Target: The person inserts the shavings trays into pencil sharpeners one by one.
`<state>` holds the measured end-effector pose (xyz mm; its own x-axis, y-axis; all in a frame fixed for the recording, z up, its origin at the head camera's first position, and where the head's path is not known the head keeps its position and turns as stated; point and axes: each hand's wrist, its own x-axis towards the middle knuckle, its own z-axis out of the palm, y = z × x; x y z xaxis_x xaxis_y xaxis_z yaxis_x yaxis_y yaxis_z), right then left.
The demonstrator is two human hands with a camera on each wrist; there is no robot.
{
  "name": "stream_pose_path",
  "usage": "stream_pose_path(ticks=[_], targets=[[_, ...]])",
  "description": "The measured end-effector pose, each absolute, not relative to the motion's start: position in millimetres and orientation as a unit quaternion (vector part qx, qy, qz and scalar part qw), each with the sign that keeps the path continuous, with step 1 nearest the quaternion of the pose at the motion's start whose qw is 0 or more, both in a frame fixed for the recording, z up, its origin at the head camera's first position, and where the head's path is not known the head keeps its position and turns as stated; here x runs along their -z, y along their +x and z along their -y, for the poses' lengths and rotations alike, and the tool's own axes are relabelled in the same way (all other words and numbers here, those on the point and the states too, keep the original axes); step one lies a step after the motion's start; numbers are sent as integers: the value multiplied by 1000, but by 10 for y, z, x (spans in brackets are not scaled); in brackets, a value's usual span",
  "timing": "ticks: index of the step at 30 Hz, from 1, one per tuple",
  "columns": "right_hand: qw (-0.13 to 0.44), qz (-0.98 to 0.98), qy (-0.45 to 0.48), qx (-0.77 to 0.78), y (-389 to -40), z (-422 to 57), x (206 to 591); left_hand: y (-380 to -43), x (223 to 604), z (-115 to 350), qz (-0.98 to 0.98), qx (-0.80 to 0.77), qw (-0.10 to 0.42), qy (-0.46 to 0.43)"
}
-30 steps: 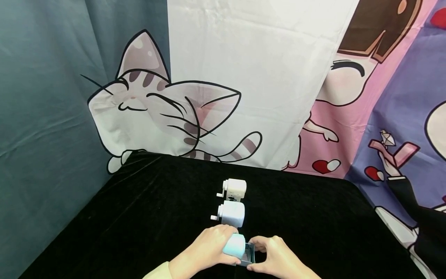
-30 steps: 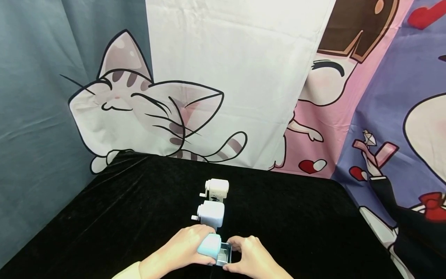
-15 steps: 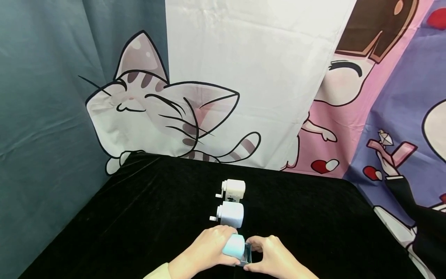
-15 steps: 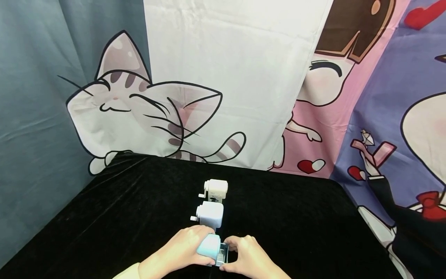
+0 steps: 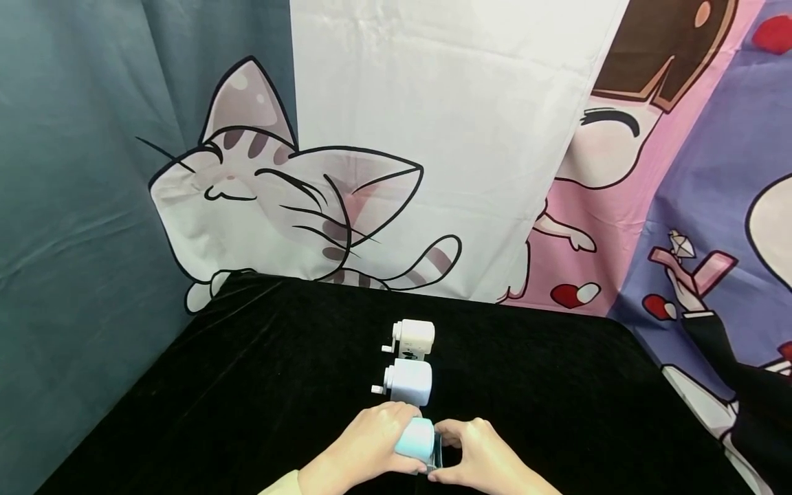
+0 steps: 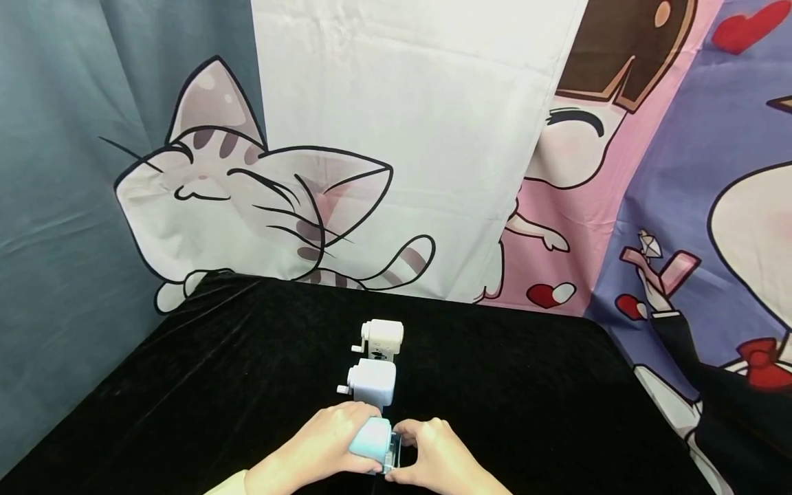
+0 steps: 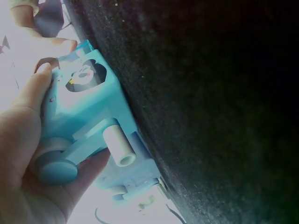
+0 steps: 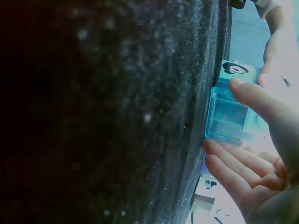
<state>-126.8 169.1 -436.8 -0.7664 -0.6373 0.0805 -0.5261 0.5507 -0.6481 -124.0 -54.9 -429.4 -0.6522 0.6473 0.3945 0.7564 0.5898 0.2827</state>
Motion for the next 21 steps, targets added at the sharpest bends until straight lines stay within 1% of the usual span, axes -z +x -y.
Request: stream_pose_path(ticks=[8,14,21], targets=[[73,-880,-334,329,-1266,-1696,4368,-1237,4305,549,879,220,139,-399],[93,-883,-329,320,-1253,-1736,4355,-1244,4308,548,884,229,115,-392],[97,-879,-331,329,-1249,-1764,4348,-1254,4316,554,884,228,116,-391]])
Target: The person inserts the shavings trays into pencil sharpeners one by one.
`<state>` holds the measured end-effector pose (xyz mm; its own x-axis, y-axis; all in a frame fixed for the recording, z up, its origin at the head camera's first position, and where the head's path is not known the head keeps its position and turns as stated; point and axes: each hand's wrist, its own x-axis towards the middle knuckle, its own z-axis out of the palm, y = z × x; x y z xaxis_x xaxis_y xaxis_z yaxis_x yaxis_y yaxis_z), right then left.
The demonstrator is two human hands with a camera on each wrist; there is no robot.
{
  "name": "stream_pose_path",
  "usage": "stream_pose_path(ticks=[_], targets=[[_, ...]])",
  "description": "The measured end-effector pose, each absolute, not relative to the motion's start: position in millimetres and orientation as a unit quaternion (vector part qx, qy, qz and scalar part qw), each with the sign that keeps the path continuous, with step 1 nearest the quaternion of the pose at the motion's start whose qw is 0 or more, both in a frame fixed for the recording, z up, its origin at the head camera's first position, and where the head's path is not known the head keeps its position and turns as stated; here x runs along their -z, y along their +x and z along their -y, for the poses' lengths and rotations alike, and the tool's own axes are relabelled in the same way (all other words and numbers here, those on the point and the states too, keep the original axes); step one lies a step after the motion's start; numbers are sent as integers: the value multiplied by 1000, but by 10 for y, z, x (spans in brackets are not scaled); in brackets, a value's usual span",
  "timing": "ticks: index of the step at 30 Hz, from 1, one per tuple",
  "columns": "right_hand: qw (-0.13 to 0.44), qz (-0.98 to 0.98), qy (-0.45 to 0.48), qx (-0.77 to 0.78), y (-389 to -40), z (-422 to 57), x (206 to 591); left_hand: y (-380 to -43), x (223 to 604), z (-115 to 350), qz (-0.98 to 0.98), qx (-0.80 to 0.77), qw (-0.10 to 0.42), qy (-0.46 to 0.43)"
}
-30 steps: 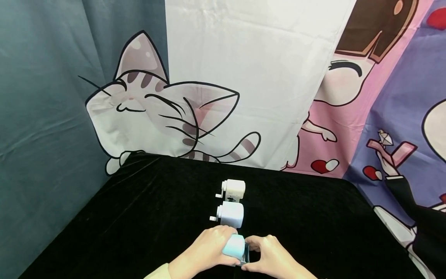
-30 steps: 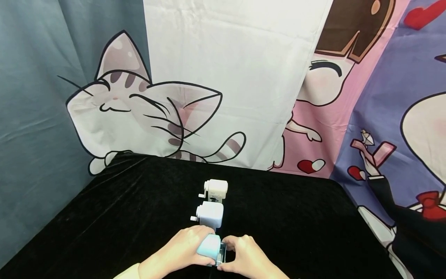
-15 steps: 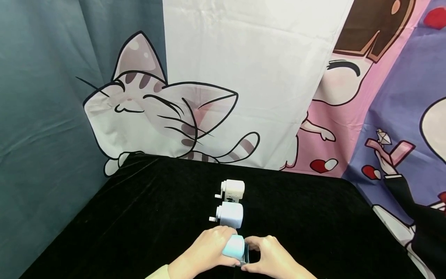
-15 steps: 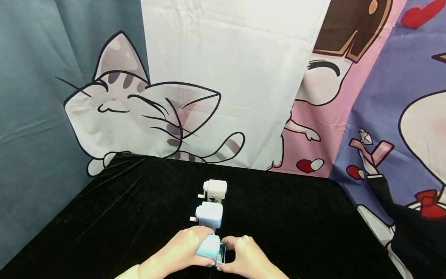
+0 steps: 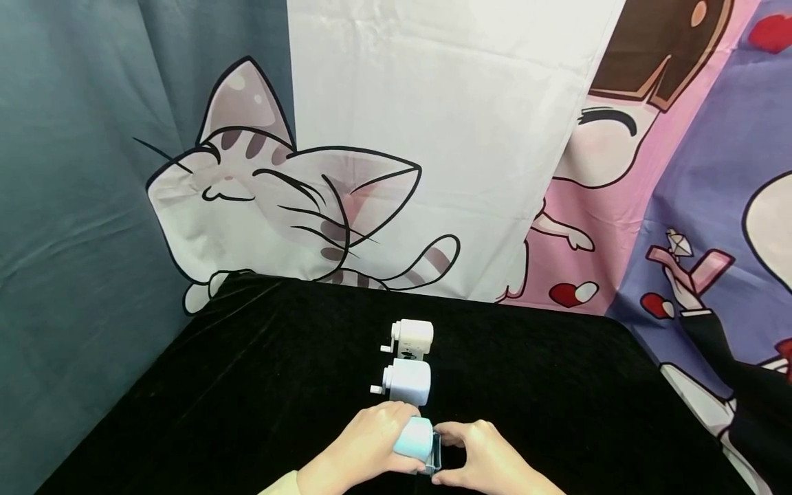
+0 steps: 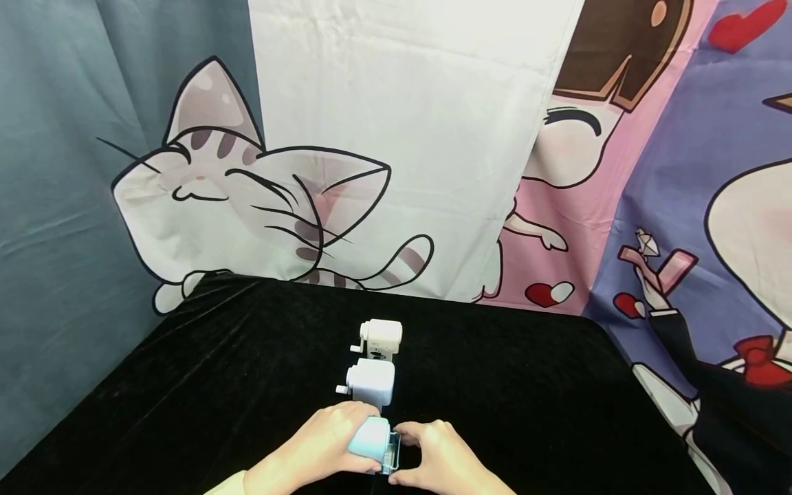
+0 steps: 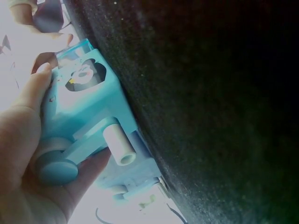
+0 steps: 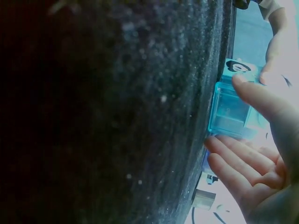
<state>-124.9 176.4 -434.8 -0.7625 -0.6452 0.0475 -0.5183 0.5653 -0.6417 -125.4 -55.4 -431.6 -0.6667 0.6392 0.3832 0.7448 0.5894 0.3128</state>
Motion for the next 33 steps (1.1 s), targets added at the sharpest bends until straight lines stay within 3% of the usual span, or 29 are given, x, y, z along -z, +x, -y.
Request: stream_pose_path(ticks=[33], targets=[[68,-875,-356,321,-1289,-1675,4365,-1248,4313,539,881,222,135,-395]])
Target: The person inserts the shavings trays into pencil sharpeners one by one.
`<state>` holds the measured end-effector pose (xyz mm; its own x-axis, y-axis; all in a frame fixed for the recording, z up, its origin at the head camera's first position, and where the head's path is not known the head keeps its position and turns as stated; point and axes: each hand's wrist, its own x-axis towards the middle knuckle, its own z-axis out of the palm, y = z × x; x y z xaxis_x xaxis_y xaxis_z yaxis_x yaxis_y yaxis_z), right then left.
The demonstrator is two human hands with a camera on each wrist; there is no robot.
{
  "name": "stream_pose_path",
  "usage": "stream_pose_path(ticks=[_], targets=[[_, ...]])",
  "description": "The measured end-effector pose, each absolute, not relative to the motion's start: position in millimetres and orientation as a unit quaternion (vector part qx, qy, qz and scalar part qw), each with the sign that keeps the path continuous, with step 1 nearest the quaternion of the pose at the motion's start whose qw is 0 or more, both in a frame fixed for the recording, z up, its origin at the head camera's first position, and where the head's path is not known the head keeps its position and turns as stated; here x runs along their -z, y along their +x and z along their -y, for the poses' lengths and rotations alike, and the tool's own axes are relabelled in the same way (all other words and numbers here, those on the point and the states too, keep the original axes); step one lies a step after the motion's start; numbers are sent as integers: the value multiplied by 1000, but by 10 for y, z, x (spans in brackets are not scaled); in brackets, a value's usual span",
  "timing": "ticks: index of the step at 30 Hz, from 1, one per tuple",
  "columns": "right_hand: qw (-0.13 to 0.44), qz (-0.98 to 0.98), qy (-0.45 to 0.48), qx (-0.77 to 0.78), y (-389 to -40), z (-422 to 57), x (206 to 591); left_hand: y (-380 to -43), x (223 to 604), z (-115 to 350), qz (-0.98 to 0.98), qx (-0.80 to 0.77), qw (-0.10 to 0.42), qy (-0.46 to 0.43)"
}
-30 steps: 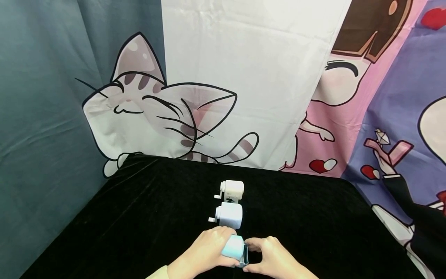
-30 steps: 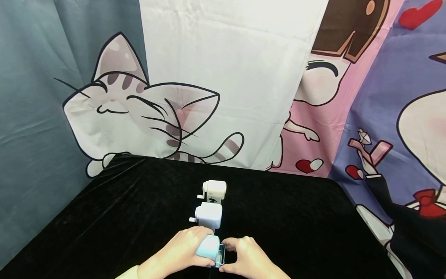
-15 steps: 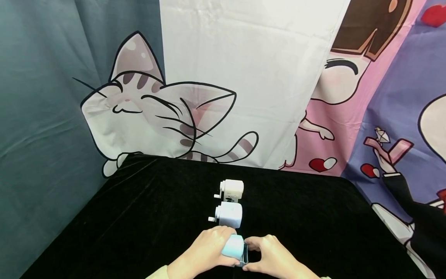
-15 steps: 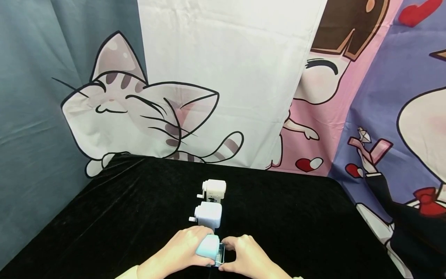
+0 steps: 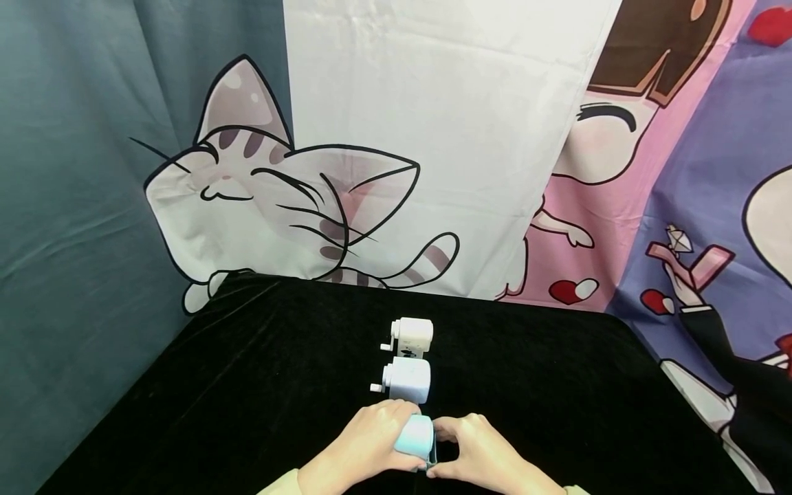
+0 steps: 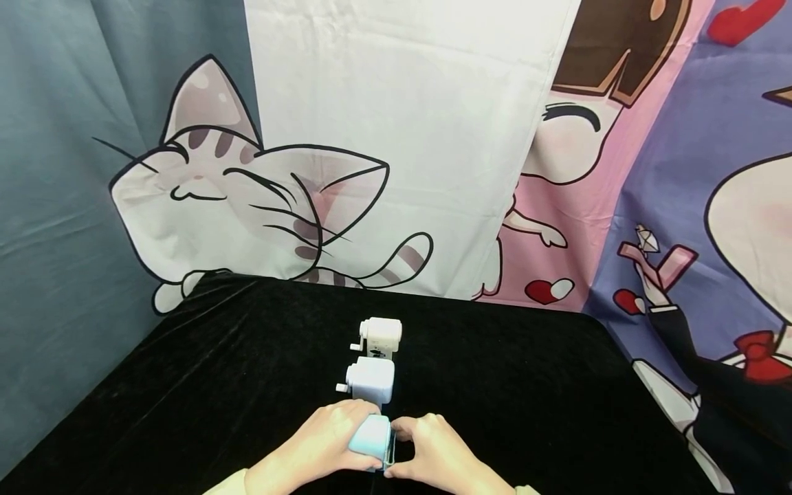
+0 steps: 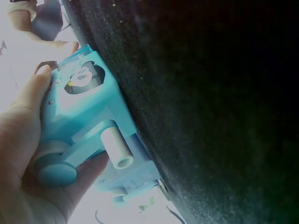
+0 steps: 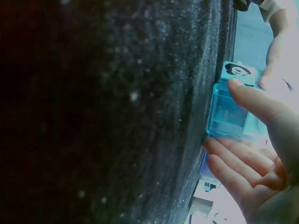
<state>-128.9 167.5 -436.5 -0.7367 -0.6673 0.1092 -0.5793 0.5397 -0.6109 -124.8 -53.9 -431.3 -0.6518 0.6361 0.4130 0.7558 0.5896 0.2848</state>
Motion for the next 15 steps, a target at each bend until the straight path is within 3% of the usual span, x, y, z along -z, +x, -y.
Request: stream_pose_path(ticks=[15], targets=[[34,-875,-372,309,-1286,-1566,4343,-1248,4311,534,883,220,134,-392]])
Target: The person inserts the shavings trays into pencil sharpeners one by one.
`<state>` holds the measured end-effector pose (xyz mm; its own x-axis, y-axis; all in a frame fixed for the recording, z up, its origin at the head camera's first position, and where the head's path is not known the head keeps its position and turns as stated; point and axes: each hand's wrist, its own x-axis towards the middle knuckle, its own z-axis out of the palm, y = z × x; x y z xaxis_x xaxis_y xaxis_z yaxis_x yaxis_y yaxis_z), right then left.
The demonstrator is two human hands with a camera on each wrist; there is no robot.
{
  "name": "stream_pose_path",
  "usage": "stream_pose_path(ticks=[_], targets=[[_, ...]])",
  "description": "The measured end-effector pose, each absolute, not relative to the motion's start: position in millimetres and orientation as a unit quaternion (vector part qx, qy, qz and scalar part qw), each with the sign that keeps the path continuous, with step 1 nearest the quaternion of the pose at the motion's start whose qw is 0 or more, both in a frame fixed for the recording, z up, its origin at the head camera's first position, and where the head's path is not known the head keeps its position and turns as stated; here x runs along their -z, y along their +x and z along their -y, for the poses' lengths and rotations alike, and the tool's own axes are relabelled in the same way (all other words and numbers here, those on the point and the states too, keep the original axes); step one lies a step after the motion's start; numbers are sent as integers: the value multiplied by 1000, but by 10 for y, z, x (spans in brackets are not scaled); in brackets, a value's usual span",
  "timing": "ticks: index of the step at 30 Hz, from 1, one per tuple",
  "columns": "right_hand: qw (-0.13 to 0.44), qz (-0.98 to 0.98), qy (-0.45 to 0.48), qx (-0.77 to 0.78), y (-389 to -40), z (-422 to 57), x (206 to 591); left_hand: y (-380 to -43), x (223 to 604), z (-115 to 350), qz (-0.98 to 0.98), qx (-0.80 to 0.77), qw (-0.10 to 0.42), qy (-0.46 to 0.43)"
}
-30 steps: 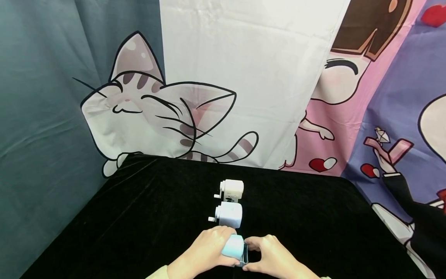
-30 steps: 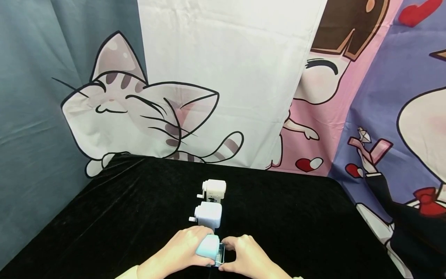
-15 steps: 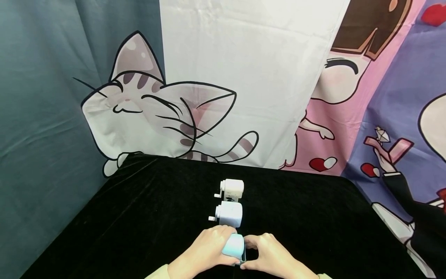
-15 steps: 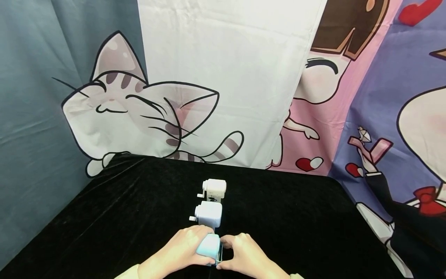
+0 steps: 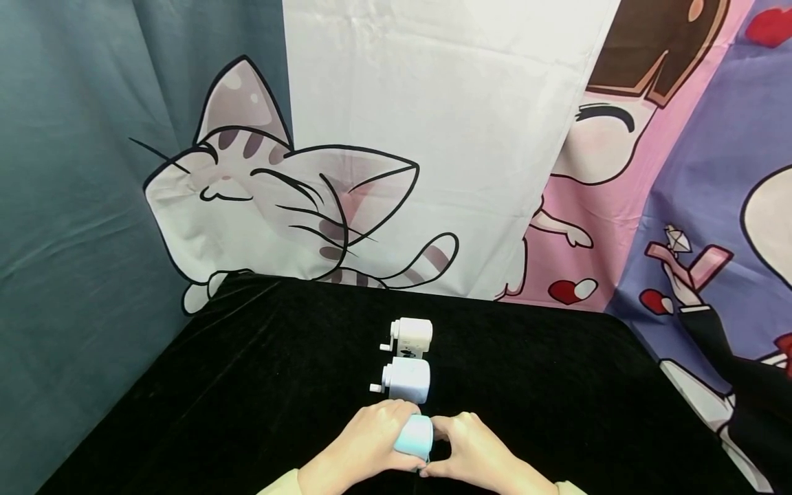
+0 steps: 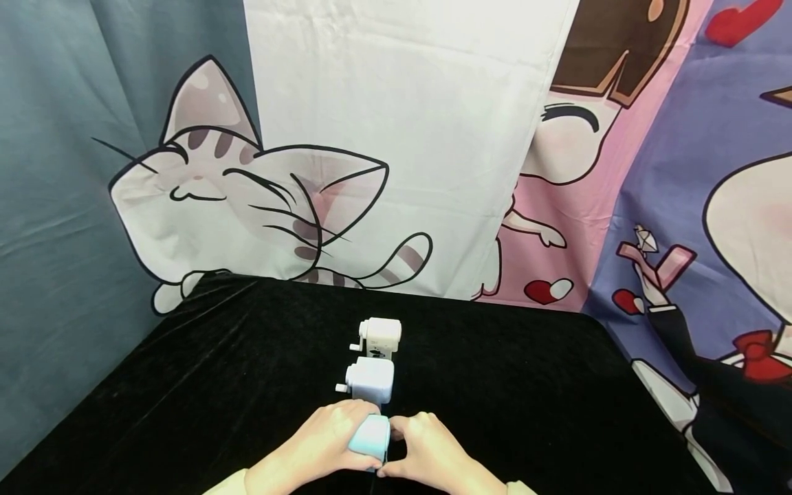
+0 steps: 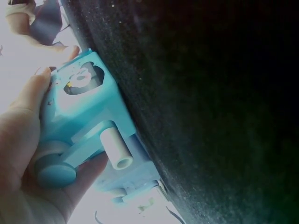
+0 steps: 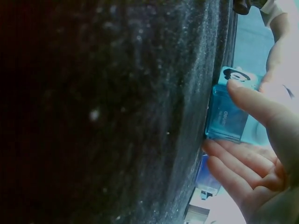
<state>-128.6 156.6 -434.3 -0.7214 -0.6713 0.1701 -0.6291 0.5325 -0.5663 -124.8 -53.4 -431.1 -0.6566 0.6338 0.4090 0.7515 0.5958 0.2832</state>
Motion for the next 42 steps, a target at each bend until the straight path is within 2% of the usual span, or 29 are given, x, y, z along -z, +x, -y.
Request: stream_pose_path(ticks=[25,42], targets=[[12,-886,-344,311,-1279,-1453,4366,-1249,4344,542,873,217,183,-397],[38,-898,-330,289,-1254,-1503,4368,-1254,4303,582,891,189,175,-374]])
